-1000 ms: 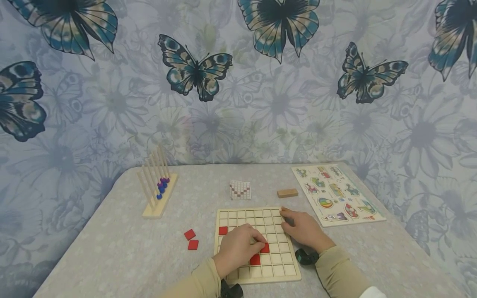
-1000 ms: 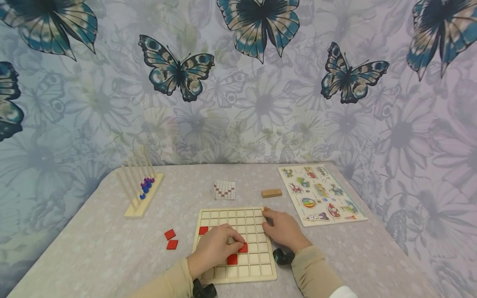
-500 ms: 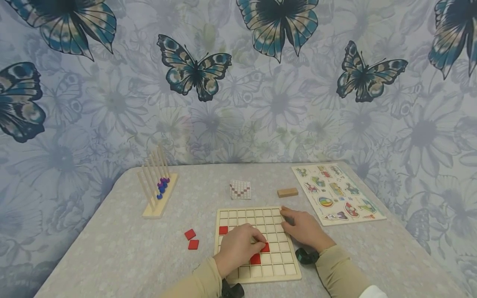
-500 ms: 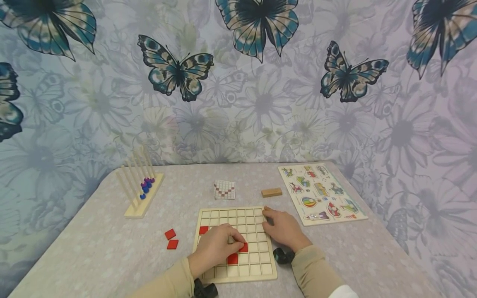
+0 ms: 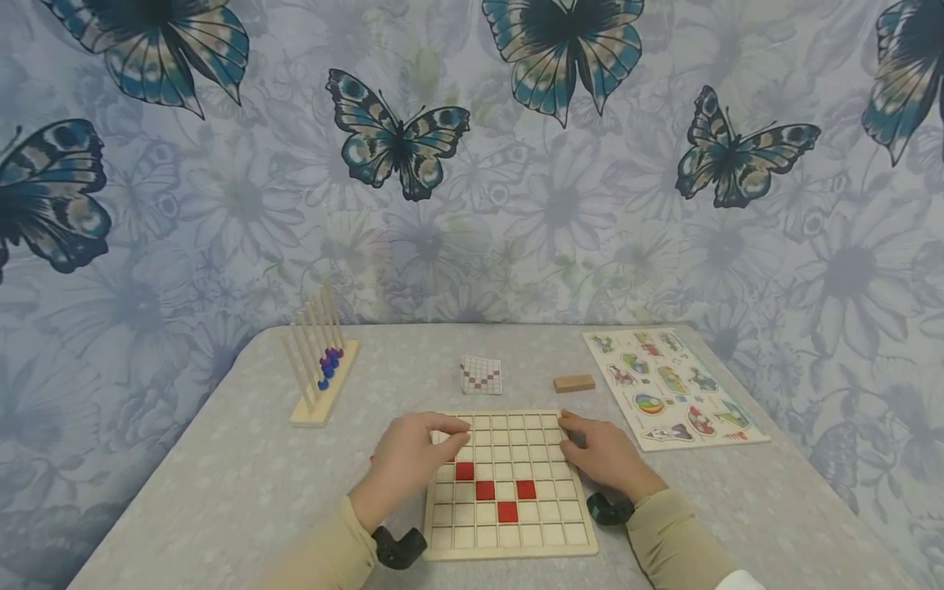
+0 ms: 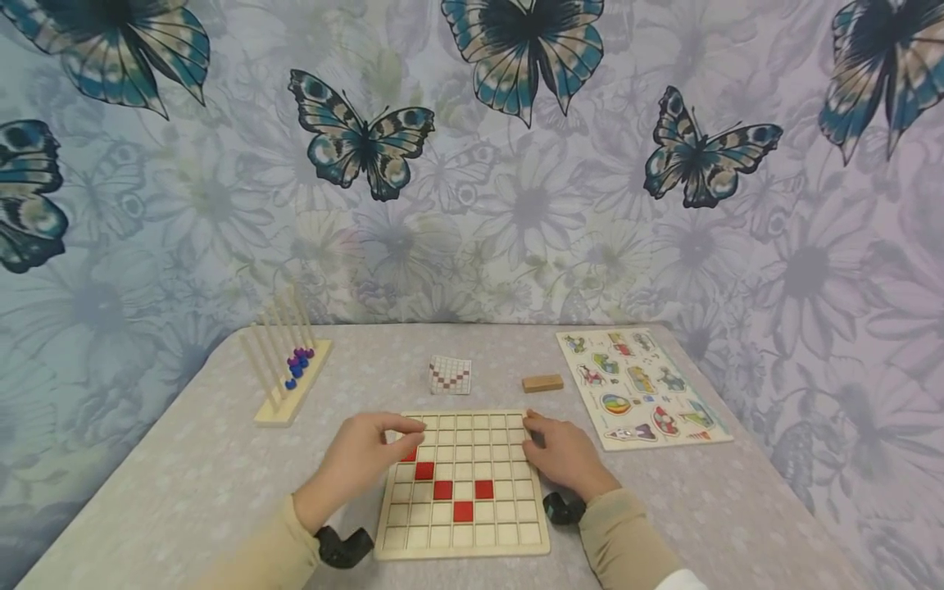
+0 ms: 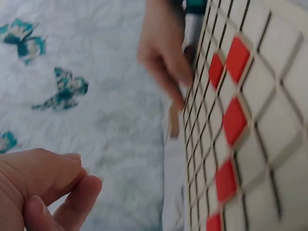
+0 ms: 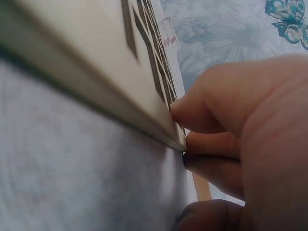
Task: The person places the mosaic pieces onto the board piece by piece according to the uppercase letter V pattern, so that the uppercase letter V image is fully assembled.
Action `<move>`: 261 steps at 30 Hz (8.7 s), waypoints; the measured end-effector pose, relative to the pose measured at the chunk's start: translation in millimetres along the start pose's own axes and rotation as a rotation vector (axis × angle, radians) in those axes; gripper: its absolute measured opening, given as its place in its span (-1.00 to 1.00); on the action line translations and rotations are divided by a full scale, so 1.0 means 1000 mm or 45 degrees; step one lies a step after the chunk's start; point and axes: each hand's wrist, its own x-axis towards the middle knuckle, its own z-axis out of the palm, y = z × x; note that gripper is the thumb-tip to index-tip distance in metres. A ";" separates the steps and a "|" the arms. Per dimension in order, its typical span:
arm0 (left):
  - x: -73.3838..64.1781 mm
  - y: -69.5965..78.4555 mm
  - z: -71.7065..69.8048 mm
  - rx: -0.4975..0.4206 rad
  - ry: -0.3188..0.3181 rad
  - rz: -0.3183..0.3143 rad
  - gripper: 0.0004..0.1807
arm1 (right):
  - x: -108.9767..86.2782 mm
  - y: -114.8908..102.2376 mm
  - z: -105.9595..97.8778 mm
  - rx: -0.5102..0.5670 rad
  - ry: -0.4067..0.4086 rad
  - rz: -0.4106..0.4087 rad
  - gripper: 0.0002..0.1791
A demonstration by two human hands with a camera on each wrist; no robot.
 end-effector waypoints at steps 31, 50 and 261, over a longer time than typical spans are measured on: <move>-0.008 -0.121 -0.051 0.222 -0.017 -0.286 -0.74 | -0.001 0.000 0.003 0.014 -0.002 -0.015 -0.49; -0.010 -0.119 -0.048 0.152 -0.046 -0.258 -0.80 | -0.001 0.002 0.002 0.009 0.006 -0.007 -0.50; -0.025 -0.115 -0.039 0.046 -0.091 -0.267 -0.82 | -0.003 0.001 0.001 0.031 -0.002 0.018 -0.51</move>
